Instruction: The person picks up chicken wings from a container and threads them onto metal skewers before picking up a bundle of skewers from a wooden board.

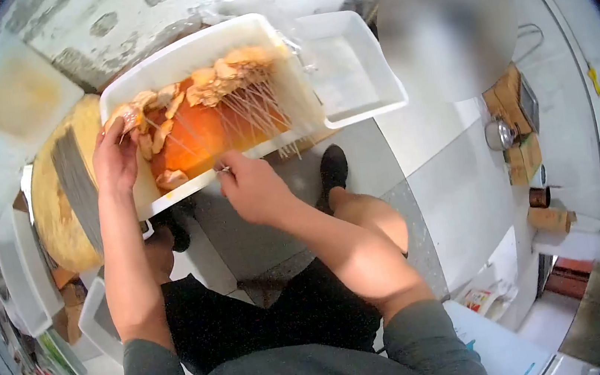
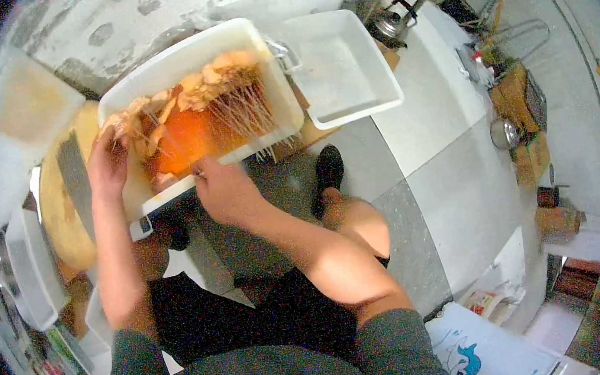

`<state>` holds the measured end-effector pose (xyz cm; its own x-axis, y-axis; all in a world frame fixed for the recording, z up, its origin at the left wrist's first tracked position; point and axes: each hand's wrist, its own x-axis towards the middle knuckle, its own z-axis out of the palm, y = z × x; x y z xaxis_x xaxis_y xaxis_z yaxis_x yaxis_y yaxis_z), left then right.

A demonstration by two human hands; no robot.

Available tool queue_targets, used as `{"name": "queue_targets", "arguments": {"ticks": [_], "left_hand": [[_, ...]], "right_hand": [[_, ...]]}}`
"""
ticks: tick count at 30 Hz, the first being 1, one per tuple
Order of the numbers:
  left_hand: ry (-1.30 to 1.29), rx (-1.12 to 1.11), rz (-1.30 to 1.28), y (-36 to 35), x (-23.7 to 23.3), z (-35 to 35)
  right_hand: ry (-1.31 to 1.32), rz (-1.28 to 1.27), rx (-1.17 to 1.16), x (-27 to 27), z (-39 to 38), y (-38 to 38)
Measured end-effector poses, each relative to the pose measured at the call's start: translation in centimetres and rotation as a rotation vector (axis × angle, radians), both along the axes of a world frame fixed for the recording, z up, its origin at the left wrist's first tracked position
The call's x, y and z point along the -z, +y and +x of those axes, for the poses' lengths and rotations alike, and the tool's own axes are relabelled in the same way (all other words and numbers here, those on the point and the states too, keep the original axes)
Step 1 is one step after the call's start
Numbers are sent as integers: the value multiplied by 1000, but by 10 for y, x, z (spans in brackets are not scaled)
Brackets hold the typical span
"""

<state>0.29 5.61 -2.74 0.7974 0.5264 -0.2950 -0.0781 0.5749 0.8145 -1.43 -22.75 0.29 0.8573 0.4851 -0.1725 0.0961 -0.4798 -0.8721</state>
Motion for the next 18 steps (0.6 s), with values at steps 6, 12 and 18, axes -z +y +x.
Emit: {"name": "queue_targets", "arguments": {"ticks": [6,12,18], "left_hand": [[-99,111,-14,-13,-7,-2],[-25,-85,-94,-24,-14,1],[-89,5,-64,-14,-8,2]], "right_hand": [[66,-13,-34,-7,4,3],[36,5,-23,-1,-4,-1],[68,-15,-31,-3,-2,7]]}}
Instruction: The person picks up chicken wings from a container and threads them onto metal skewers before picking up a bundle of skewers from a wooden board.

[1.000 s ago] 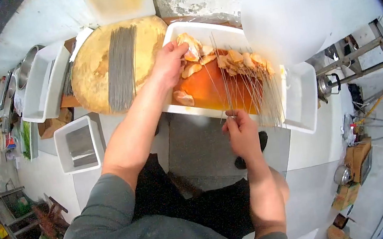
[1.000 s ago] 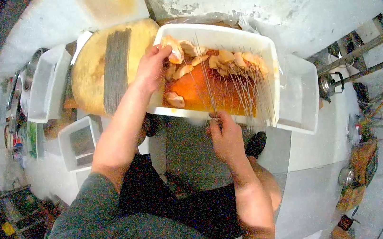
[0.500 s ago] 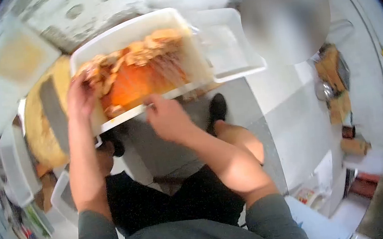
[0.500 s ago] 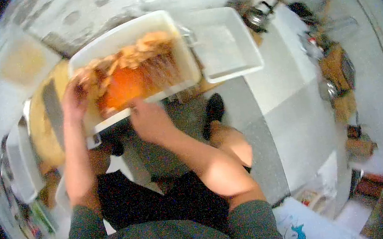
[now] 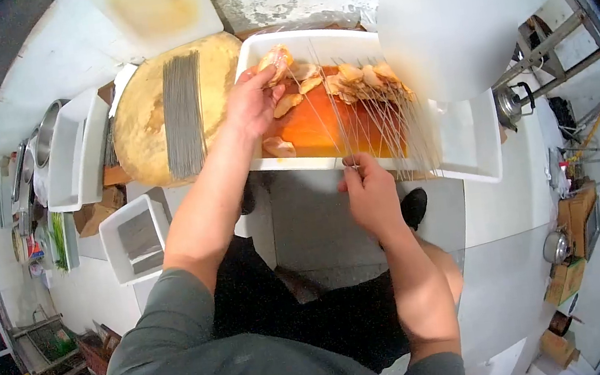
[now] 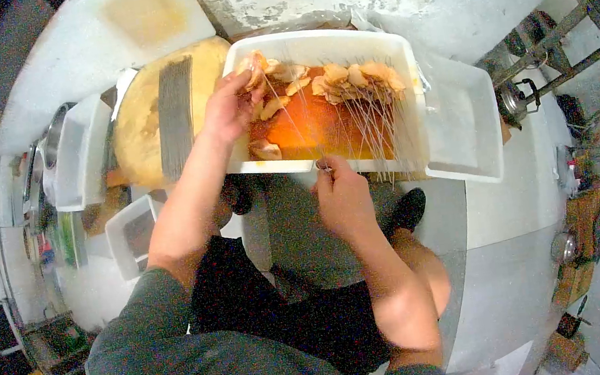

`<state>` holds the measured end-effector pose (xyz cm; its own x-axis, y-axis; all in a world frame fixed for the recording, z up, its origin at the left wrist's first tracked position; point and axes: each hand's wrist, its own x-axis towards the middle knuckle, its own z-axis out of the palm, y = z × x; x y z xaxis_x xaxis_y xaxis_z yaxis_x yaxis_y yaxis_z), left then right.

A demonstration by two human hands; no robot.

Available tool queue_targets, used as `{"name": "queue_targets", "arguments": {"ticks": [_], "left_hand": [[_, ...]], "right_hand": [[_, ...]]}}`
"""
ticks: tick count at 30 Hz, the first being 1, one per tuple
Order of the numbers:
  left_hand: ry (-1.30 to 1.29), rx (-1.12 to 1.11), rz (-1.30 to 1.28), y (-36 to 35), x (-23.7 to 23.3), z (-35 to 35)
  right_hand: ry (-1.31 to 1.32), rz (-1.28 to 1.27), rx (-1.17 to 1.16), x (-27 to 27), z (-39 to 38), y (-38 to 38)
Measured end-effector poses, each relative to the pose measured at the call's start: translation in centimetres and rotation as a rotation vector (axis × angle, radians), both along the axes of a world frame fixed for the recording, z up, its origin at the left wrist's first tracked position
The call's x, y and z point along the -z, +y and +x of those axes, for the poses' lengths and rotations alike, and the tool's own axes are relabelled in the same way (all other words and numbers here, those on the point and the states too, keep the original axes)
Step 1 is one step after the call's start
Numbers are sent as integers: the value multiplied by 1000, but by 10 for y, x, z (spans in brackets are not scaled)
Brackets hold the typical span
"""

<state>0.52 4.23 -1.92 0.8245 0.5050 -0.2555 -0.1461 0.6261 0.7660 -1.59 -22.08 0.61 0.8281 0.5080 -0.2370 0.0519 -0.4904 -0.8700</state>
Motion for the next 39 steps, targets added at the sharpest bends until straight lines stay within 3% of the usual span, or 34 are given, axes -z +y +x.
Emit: {"name": "queue_targets", "arguments": {"ticks": [4,12,39], "left_hand": [[-8,80,-44,0,-5,-6],[-38,9,-73,2,-20,-9],[-137,24,-78,8,-10,-4]], "right_hand": [[26,-13,5,-2,3,4],[-34,18,7,13,-3,10],[-85,33,-20,20,-7,7]]}}
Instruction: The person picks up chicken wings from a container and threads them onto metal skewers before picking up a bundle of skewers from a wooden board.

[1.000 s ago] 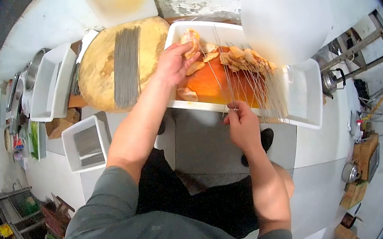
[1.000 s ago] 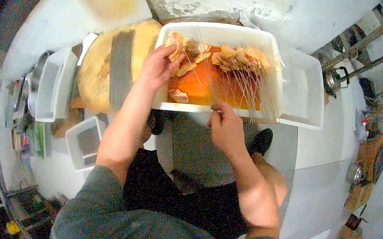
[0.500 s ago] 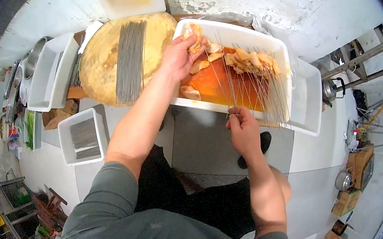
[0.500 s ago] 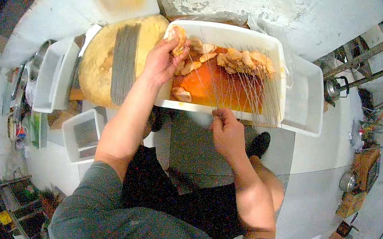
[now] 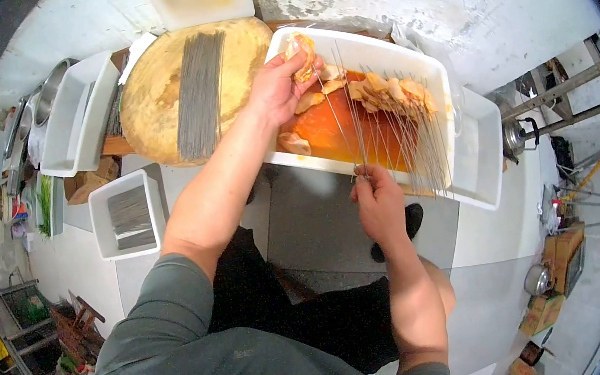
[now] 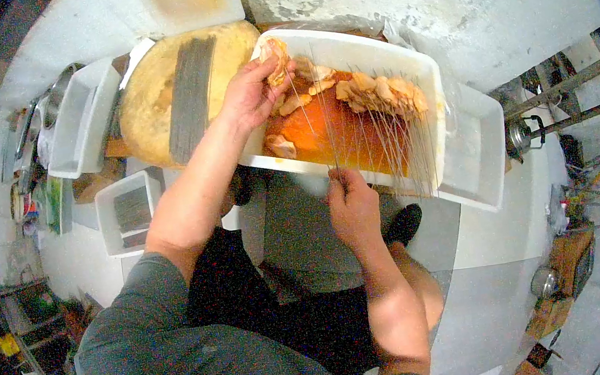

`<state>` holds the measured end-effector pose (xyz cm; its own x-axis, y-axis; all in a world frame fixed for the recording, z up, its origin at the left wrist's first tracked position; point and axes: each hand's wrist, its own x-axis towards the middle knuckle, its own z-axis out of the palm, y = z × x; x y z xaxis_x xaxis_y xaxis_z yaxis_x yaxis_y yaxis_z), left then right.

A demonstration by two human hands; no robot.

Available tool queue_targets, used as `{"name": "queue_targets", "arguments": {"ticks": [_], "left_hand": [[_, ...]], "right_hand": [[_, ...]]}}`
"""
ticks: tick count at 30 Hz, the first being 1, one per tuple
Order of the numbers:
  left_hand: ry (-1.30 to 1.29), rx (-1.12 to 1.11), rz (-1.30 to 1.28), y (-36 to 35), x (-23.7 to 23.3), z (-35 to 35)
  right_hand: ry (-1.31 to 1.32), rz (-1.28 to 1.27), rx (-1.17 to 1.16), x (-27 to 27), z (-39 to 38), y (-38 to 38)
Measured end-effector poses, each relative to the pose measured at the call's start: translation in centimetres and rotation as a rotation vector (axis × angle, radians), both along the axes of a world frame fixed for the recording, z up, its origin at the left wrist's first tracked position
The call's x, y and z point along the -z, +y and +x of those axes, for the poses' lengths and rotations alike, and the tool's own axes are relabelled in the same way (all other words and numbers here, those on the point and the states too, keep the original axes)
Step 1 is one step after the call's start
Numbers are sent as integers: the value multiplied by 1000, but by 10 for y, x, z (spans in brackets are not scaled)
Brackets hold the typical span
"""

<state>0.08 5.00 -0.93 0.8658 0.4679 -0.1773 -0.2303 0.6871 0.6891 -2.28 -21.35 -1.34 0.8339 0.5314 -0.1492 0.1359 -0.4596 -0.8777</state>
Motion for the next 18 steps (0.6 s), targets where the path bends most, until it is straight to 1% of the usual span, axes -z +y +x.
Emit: {"name": "queue_targets", "arguments": {"ticks": [1,4,7,11,15,18], "left_hand": [[10,6,0,-2,0,0],[52,23,-3,-9,-4,-2],[96,56,-1,-19,-8,-2],[95,103,4,-20,-3,-3],[137,84,32,-16,-15,-6],[40,52,14,-7,-18,-5]], "right_hand": [[-17,-7,0,1,1,1],[60,-28,10,-8,1,3],[-16,32,38,0,3,6],[-30,73,52,14,4,9],[11,104,60,1,4,15],[8,107,53,-2,7,20]]}}
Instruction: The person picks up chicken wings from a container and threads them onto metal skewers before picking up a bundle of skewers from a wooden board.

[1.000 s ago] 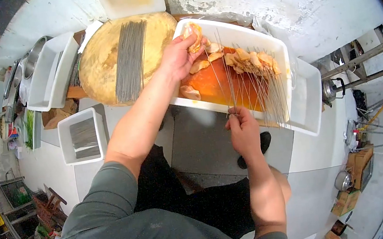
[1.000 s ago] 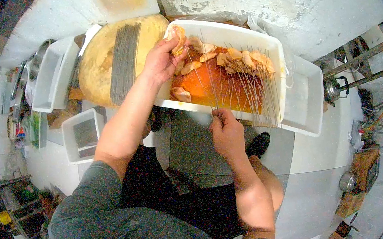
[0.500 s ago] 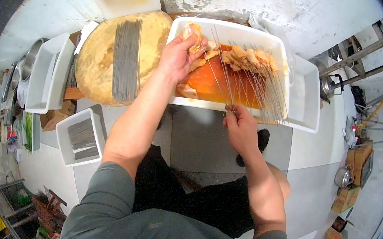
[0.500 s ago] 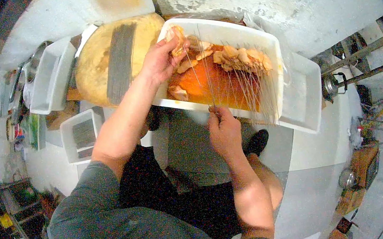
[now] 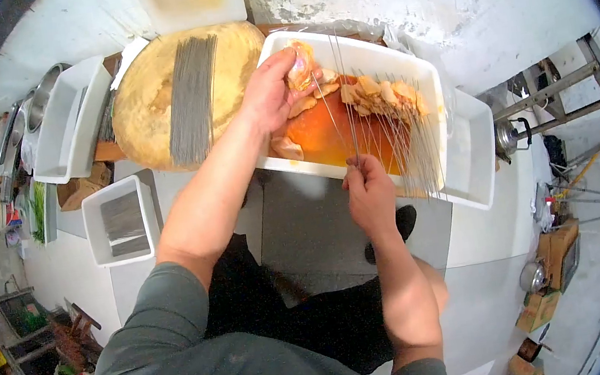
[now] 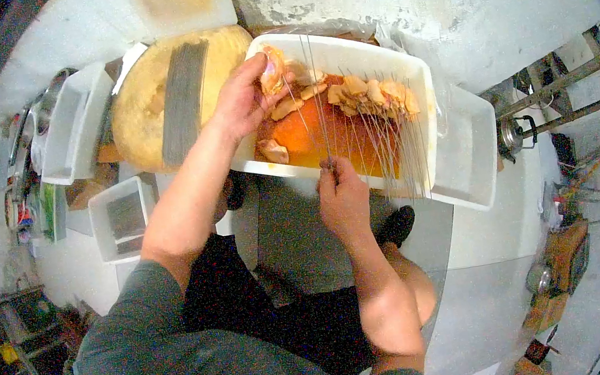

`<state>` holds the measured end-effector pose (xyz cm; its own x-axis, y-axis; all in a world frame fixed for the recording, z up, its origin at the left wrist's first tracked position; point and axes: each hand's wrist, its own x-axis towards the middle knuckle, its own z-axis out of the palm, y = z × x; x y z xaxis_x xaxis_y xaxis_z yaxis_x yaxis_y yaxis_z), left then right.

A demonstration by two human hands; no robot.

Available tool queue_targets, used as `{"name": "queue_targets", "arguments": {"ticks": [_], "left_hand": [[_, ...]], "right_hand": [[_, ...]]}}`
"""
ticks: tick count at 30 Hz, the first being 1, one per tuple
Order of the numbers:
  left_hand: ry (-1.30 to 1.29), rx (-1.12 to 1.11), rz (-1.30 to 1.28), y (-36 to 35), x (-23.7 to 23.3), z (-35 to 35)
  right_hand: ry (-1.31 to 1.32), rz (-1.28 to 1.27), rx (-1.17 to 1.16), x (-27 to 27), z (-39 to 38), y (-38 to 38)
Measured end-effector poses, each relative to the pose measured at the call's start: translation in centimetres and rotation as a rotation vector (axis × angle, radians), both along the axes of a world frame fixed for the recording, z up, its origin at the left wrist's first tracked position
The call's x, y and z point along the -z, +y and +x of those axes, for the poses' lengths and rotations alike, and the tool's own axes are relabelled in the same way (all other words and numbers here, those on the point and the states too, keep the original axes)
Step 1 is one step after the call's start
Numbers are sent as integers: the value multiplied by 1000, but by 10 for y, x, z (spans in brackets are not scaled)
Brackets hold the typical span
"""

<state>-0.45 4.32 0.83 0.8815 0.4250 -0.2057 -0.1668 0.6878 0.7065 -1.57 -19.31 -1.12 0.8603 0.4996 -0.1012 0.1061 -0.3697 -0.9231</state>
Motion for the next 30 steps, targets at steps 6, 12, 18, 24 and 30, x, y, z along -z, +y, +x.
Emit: {"name": "queue_targets", "arguments": {"ticks": [6,12,18,24,30], "left_hand": [[-43,-19,61,10,12,4],[42,-40,93,6,4,0],[18,-29,95,12,11,3],[15,15,144,7,3,-1],[102,62,256,-12,13,2]], "right_hand": [[-48,-45,-29,0,-3,2],[-145,-43,-34,15,-2,4],[-117,-91,-30,4,-1,5],[-115,-86,-30,1,-1,6],[-77,-53,-1,-15,4,19]]}}
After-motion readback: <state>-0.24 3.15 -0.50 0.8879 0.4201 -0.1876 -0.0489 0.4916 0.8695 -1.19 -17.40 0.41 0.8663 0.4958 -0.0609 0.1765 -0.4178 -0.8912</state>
